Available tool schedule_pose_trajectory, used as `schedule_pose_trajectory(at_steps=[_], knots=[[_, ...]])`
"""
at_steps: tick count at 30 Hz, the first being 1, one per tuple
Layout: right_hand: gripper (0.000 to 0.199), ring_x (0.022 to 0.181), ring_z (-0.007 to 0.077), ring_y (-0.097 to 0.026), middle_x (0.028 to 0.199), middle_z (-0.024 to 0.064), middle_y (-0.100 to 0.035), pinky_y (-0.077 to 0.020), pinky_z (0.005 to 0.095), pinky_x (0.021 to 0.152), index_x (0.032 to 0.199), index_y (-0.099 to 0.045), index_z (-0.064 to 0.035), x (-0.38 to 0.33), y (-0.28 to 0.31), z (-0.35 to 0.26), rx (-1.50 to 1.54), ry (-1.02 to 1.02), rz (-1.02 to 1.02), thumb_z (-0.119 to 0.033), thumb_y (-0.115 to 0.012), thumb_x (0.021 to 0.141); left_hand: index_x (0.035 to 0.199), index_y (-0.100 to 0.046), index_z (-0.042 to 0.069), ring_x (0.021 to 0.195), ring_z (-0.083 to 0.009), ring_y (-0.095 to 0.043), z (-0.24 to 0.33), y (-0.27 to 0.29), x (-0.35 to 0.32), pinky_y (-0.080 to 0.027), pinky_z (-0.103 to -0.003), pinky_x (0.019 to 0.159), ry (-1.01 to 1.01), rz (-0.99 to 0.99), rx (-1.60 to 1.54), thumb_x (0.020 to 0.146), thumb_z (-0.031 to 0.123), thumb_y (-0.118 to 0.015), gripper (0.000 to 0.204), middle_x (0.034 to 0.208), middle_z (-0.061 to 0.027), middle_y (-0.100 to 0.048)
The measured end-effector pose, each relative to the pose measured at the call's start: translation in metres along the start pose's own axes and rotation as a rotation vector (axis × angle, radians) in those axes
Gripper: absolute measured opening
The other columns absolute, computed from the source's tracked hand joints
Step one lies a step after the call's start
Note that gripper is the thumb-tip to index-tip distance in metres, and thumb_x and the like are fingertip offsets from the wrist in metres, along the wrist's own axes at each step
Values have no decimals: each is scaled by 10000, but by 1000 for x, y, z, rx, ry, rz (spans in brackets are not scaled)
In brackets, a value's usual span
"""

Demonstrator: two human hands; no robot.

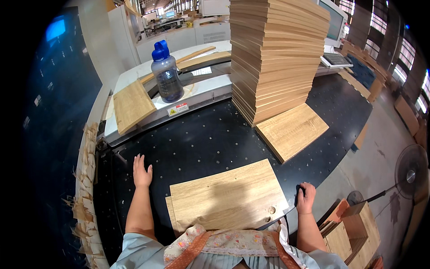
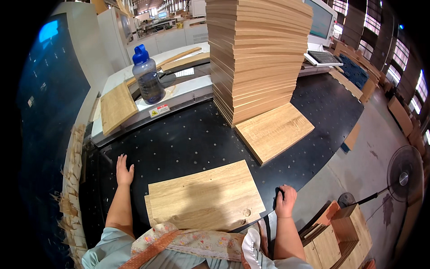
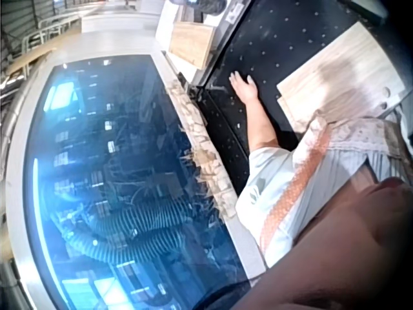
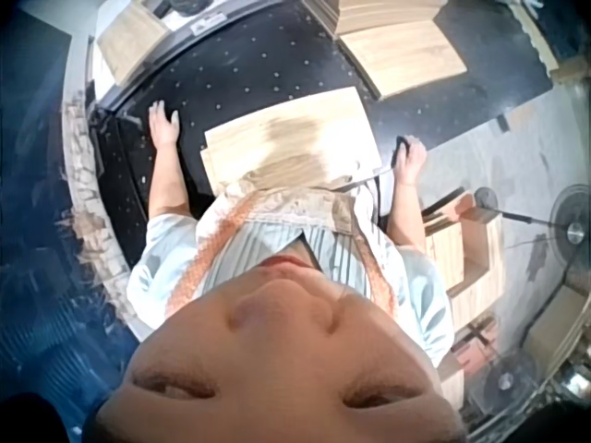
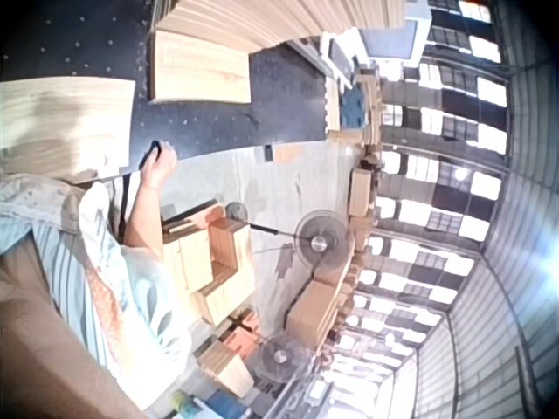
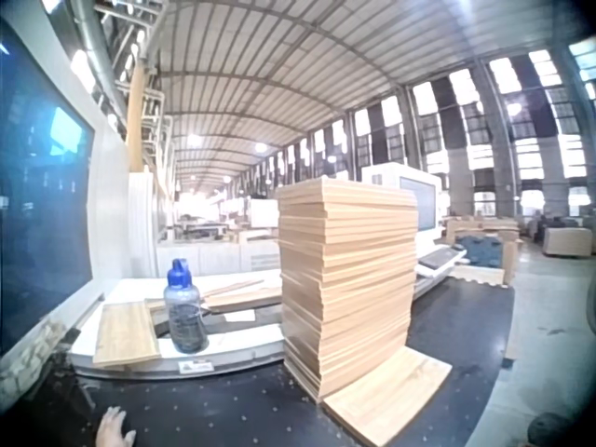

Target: The person picks up, handles, and flips over wood boards from a stack on a workbench, checking their surfaces and edges by hand before placing them back onto stacks.

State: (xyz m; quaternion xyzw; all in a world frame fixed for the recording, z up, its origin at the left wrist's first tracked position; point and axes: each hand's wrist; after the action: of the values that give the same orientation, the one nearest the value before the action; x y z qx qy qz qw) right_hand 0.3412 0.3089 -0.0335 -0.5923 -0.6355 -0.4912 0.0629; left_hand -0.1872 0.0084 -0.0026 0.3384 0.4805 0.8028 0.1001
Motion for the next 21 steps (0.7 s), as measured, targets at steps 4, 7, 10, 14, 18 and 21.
schedule_pose_trajectory(at_steps=[4, 7, 10, 14, 18, 21], knots=[[182, 916, 308, -558, 908, 130, -590, -385, 403, 855, 902, -581, -40, 1, 0, -2, -1, 10, 4, -11, -565, 723, 1275, -457, 44, 1313, -315, -314, -1, 0, 1, -284, -385, 1074, 0, -2, 0, 775, 132, -641, 540, 1376, -156, -396], [182, 917, 307, -559, 909, 127, -590, -386, 402, 855, 901, -581, -41, 1, 1, -2, -2, 5, 7, -11, -566, 722, 1271, -460, 43, 1309, -315, -320, -1, -1, 2, -286, -385, 1074, 3, 2, -9, 773, 136, -644, 539, 1373, -154, -401], [182, 917, 304, -559, 904, 123, -589, -385, 400, 855, 900, -581, -43, 2, 0, -2, 1, -2, 8, -10, -568, 721, 1270, -462, 42, 1307, -316, -323, -2, -1, 1, -288, -386, 1072, 6, 1, -11, 771, 137, -646, 541, 1372, -153, -402], [179, 931, 314, -543, 927, 131, -586, -388, 399, 861, 908, -580, -38, 0, 1, -1, 6, -8, -14, -30, -565, 730, 1274, -460, 43, 1305, -311, -328, -2, 0, 0, -291, -383, 1071, 12, -5, -6, 771, 140, -645, 545, 1372, -149, -405], [176, 935, 320, -534, 939, 137, -586, -390, 398, 861, 908, -580, -35, 1, 2, -3, 15, -15, -20, -47, -564, 734, 1277, -461, 49, 1305, -302, -332, -1, 0, -2, -292, -379, 1070, 24, -7, -18, 775, 142, -642, 542, 1372, -141, -409], [181, 932, 320, -538, 937, 138, -587, -394, 398, 859, 908, -581, -36, 0, 2, -2, 5, -7, -12, -41, -566, 728, 1277, -464, 53, 1304, -295, -335, -1, 1, -1, -294, -376, 1070, 33, -9, -13, 779, 144, -639, 536, 1371, -135, -412]])
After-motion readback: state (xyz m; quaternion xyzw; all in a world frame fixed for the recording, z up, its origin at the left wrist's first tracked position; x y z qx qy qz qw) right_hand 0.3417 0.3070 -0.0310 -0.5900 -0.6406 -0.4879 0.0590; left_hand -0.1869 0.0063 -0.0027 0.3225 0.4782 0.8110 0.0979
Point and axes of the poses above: each hand's wrist, its own x-axis towards the middle knuckle, its own y-axis out of the back of the hand, z = x × y
